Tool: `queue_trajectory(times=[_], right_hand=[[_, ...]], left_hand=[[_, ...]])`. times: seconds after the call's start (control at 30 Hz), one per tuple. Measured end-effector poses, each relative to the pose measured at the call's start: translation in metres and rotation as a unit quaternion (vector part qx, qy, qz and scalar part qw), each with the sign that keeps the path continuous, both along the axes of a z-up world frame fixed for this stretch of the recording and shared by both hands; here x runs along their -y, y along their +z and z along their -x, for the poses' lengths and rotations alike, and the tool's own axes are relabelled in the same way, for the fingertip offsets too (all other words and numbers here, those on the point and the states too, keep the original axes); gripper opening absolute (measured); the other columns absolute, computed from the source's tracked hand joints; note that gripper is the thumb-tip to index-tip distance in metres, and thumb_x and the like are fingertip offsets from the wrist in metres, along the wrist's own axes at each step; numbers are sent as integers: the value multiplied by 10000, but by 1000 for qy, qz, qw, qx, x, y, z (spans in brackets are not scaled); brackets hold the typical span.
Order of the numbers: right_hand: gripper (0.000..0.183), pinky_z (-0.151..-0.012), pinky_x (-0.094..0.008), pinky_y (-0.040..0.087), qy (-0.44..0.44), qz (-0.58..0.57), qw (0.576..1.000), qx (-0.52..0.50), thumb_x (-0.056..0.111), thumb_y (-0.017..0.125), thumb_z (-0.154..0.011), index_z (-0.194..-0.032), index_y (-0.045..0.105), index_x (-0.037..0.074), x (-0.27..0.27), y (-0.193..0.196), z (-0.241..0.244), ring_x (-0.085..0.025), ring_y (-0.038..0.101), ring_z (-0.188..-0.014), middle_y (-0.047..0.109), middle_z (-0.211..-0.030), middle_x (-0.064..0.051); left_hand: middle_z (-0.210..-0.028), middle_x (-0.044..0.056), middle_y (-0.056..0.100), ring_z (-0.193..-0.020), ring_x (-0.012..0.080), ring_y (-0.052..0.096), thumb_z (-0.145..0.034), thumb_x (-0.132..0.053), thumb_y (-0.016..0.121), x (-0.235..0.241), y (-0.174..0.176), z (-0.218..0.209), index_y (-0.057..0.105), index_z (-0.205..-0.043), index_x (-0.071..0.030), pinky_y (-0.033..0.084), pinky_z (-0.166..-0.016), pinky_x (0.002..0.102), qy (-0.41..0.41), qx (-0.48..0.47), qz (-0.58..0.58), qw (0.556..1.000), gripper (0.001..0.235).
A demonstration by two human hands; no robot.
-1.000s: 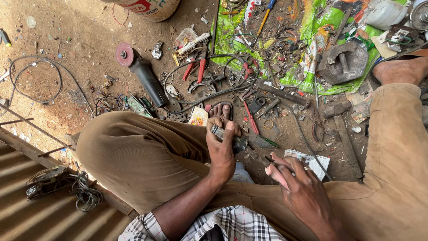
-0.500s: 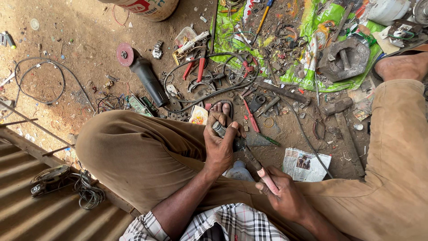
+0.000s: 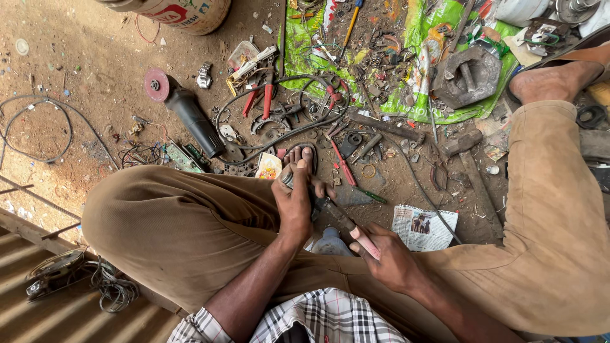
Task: The person disassembles and cleans a small mechanical housing, possibly a carburetor or pump part, using a screwdriver to remove internal pieces and a cloth to wipe them down.
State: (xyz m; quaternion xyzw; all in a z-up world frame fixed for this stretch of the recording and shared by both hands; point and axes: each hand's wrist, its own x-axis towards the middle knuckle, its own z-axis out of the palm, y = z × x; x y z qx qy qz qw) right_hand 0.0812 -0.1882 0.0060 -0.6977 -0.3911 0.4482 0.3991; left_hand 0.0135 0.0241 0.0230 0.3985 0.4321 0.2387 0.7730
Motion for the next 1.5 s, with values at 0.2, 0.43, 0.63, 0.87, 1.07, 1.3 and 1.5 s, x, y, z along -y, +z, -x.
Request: queue_trajectory(times=[0.2,0.43,0.63,0.87,1.07,1.3,1.5], right_hand=[[284,-624,-313,472,54,104,965,-236,256,579,-1040,-918,608,1,4,0,-8,-140,517,-658,539,-702,-44],[278,-593,-276,466,12,90,935,-342,306,618,-1006,-1022,593,29,10,-4,0,-84,505,-656,528,-721,17],[230,-588,-277,461,1,124,907,-402,273,604,-970,-1059,590,61,13,-9,-6,-91,491,-662,542,-793,12],[207,-622,-314,463,-24,30,989,-144,217,599,-1008,-917,602,32,17,-18,6,-125,532,-694,537,-797,-36],[232,-606,-365,454,-28,123,951,-281,239,579,-1011,-909,602,31,23,-14,8,-163,496,-637,517,-688,-58],[197,-665,-394,502,-2,38,999,22,202,604,-981,-910,640,21,1,0,5,-213,610,-736,606,-860,-101],[181,-722,-374,534,31,113,955,-274,163,601,-1019,-924,607,9,10,11,-16,-223,629,-750,620,-767,-121]], left_hand=[[-575,71,538,-516,162,564,-1099,-254,504,-8,5,9,581,-892,7,557,-555,324,-29,50,-30,998,342],[-595,92,571,-574,204,642,-1157,-245,469,-7,4,8,550,-785,-16,514,-589,288,-121,49,-135,982,444],[-601,89,551,-558,203,626,-1108,-190,509,0,0,4,478,-863,-39,530,-583,300,-95,91,-61,989,289],[-572,82,542,-539,193,637,-1107,-189,482,7,-5,1,510,-865,-24,551,-567,302,-70,65,-77,992,294],[-609,72,521,-541,165,568,-1118,-185,532,13,-5,-1,453,-910,-41,585,-582,341,-62,92,-13,994,265],[-587,96,567,-544,224,651,-1100,-264,497,2,-9,1,510,-920,-17,570,-574,332,-21,49,-11,999,306],[-607,121,568,-571,250,655,-1122,-245,504,1,-6,6,504,-895,-21,581,-612,353,-36,92,-15,995,319]])
